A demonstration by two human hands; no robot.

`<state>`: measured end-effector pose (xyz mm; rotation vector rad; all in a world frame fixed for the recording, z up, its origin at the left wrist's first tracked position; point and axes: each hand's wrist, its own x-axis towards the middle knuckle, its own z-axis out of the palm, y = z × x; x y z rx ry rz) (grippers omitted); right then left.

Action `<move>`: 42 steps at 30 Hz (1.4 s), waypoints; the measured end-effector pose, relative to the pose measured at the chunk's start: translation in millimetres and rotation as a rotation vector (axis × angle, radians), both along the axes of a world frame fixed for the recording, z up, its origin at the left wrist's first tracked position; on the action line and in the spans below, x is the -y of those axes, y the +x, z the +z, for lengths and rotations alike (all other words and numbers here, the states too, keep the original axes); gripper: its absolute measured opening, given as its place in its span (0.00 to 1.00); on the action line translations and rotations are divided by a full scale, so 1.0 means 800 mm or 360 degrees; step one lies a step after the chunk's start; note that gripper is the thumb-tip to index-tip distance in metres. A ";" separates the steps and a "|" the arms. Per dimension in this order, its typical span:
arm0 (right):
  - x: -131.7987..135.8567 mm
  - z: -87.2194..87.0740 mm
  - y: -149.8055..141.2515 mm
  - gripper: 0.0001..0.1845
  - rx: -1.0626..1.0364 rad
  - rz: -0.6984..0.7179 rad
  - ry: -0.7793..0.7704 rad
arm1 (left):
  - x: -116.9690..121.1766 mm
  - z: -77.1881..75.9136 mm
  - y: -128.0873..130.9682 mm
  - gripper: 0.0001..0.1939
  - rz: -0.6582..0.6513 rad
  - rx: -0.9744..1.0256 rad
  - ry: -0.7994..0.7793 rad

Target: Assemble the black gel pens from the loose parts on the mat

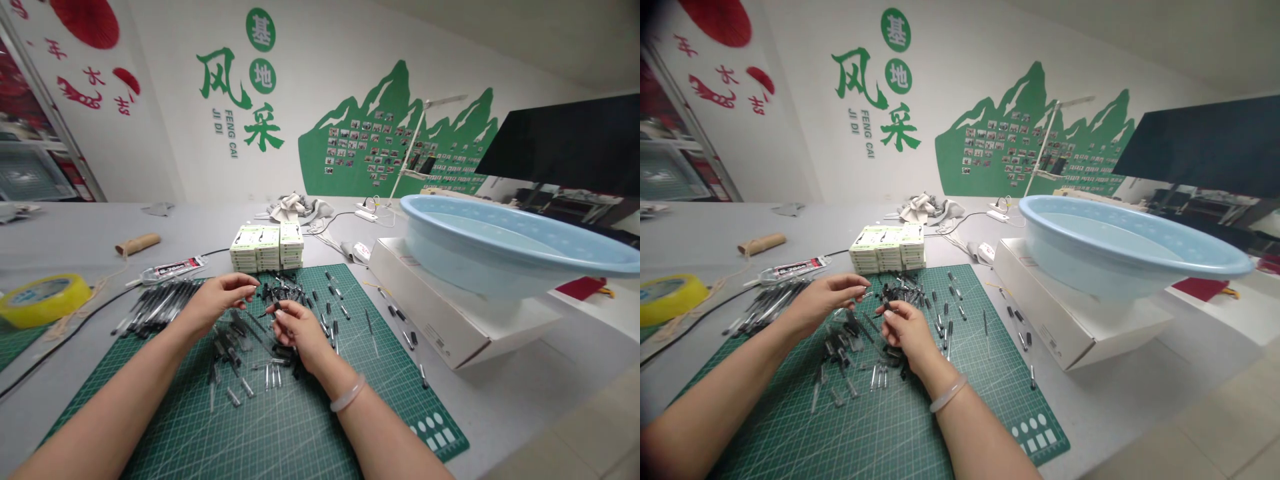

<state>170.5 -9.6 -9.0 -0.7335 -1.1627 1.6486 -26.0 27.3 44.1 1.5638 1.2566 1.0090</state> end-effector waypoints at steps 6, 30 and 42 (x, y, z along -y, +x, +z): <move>0.005 0.003 -0.004 0.18 0.0176 0.0019 0.0078 | 0.011 0.012 0.006 0.14 -0.0151 -0.0063 0.0020; 0.004 0.000 -0.005 0.16 0.0141 -0.0061 0.0000 | 0.017 0.012 0.011 0.11 -0.0400 -0.0259 0.0032; 0.006 0.002 -0.003 0.20 0.0071 -0.0042 -0.0066 | 0.020 0.013 0.010 0.12 -0.0400 -0.0250 0.0020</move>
